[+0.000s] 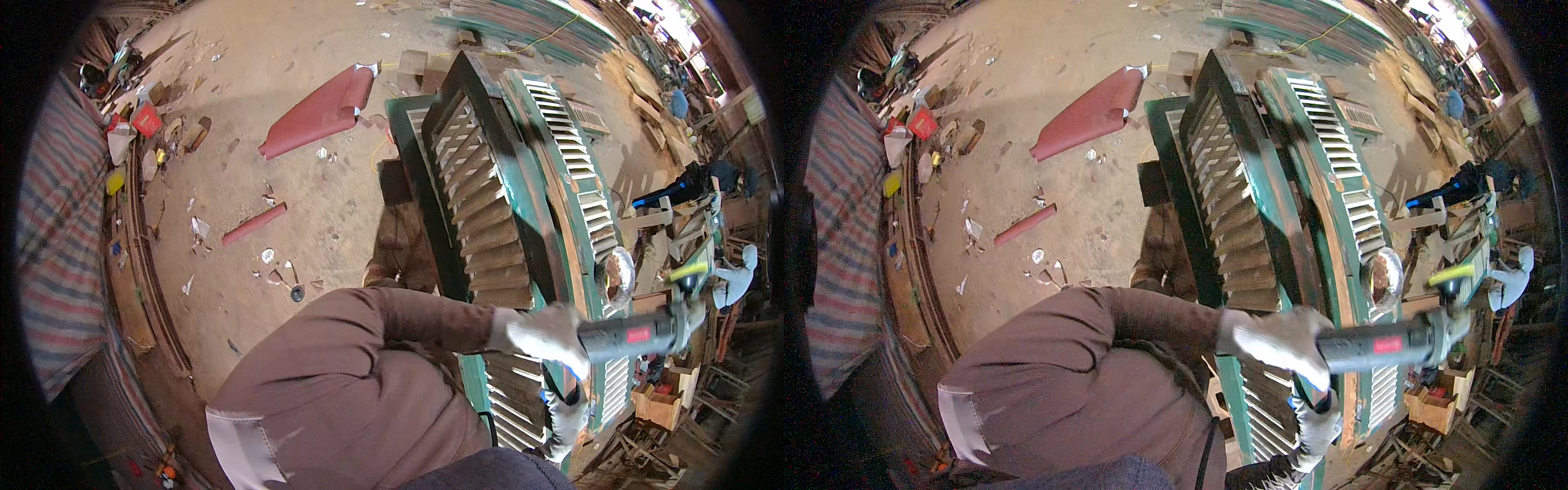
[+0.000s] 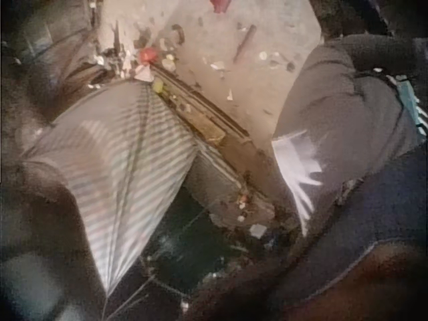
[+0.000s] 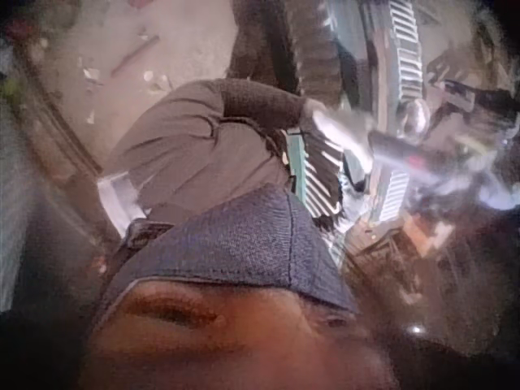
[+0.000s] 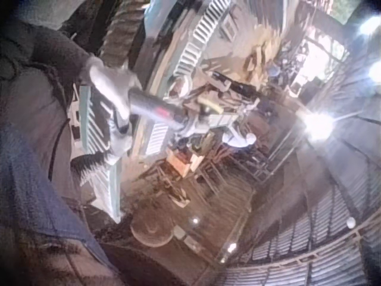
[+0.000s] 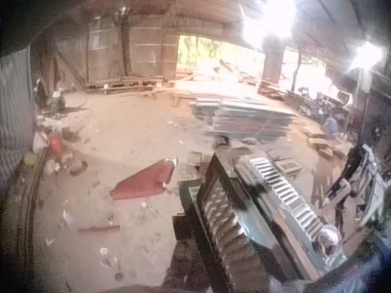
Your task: The person sands a green wooden slatted panel with an electric sander, then applies a brown filler paste to the surface using a putty knife. The person works on multiple sections of the panel, smoothing and filling the wood.
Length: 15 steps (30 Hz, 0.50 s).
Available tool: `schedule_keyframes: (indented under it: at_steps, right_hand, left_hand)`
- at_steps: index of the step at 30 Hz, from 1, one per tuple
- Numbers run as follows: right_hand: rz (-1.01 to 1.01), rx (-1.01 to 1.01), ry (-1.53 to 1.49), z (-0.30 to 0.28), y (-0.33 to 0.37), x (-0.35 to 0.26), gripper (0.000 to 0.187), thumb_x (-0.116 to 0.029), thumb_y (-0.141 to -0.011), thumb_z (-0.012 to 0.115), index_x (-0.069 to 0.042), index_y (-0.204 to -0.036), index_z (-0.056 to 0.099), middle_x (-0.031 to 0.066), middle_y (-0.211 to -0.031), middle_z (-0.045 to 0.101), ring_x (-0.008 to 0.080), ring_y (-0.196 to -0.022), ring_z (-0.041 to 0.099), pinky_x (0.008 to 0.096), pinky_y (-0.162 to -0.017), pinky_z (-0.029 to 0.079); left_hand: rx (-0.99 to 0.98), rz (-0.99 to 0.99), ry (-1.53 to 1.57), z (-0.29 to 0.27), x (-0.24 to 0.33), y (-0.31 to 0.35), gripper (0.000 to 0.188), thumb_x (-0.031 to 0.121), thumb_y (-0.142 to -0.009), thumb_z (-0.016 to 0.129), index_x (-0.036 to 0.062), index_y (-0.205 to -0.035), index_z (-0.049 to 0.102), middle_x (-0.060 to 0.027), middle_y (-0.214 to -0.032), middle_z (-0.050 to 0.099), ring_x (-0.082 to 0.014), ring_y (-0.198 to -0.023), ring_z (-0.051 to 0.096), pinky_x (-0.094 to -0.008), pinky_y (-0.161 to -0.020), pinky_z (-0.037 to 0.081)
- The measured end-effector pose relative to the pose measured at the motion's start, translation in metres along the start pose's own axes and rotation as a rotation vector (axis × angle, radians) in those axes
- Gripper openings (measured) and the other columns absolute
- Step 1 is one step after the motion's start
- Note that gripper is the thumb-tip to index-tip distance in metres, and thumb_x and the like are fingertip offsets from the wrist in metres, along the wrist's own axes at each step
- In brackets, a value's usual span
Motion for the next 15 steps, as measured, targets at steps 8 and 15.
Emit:
schedule_keyframes:
  at_steps: [8,15]
  right_hand:
    - [0.200,0.016,0.123,0.007,0.004,0.016,0.063,-0.039,-0.054,0.096,0.000,-0.093,0.066,0.0091,-0.071,0.058,0.0223,-0.067,0.055,0.0383,-0.063,0.044]
    - [0.342,-0.113,-0.041,0.013,0.005,0.026,0.051,-0.011,-0.067,0.093,0.005,-0.108,0.066,0.0023,-0.091,0.067,0.0107,-0.087,0.056,0.0298,-0.080,0.048]
  left_hand:
    - [0.771,0.379,-0.391,-0.273,0.019,0.126,0.050,0.032,-0.065,0.092,0.0013,-0.099,0.070,-0.0080,-0.084,0.069,-0.0152,-0.077,0.066,-0.0352,-0.072,0.054]
    - [1.259,0.072,-0.728,-0.484,-0.021,0.204,0.050,0.028,-0.068,0.087,0.0004,-0.106,0.069,-0.0132,-0.089,0.074,-0.0245,-0.080,0.074,-0.0391,-0.073,0.058]
Point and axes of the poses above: each hand's wrist, its own y-axis away from the middle knuckle, its own z-axis out of the palm, x = y × z, the point moved 8 cm from there along -y, towards the middle knuckle
